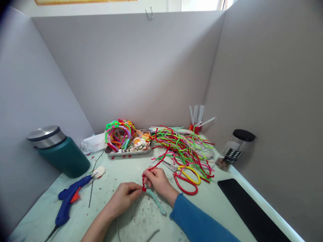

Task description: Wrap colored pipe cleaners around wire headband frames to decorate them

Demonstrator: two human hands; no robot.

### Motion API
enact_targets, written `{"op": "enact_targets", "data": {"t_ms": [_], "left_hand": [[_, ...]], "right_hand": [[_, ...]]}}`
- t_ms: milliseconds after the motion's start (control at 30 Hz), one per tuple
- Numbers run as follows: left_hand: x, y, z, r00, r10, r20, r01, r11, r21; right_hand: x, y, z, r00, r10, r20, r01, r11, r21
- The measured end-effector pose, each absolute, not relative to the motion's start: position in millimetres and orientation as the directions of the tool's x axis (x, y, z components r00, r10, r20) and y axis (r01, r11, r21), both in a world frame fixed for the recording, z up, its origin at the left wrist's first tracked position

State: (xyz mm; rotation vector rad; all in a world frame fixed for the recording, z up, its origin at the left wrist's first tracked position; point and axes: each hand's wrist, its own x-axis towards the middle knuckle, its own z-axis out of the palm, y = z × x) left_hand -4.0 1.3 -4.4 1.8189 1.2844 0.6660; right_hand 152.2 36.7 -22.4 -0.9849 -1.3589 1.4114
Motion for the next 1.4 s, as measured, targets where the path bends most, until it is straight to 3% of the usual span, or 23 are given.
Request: {"op": "enact_targets", "data": {"t_ms": [300, 500, 600, 833, 1033, 1400], "left_hand": [[-4.0, 1.0, -2.4, 0.324, 0.945, -0.048, 0.509, -0.131, 0.851], [-3.1, 2.0, -7.7, 0.251, 0.966, -0.061, 0.488, -0.072, 0.870], [-4.4, 3.1, -7.8, 0.224, 0.973, -0.063, 0.483, -0.055, 0.874], [-12.6, 9.5, -9.6, 0.136, 0.989, -0.059, 0.355, 0.008, 0.935], [-12.6, 8.1, -2.2, 0.036, 0.989, -0.145, 0.245, 0.132, 0.960], [-15.2, 8.3, -2.8, 0.103, 0.994, -0.043, 0.311, 0.008, 0.951]], "right_hand": [[154.2, 34.1, -22.3, -0.290, 0.948, 0.134, -0.127, 0.101, -0.987], [157.2, 18.4, -8.9, -0.371, 0.849, 0.375, 0.153, 0.454, -0.878], [158.6, 13.4, -4.0, -0.413, 0.809, 0.419, 0.208, 0.532, -0.821], [159.0, 12.7, 3.5, -0.534, 0.706, 0.465, 0.139, 0.616, -0.775], [161.0, 18.3, -1.2, -0.580, 0.618, 0.531, 0.150, 0.722, -0.675], [161.5, 18.8, -8.5, -0.588, 0.632, 0.505, 0.196, 0.716, -0.670]]}}
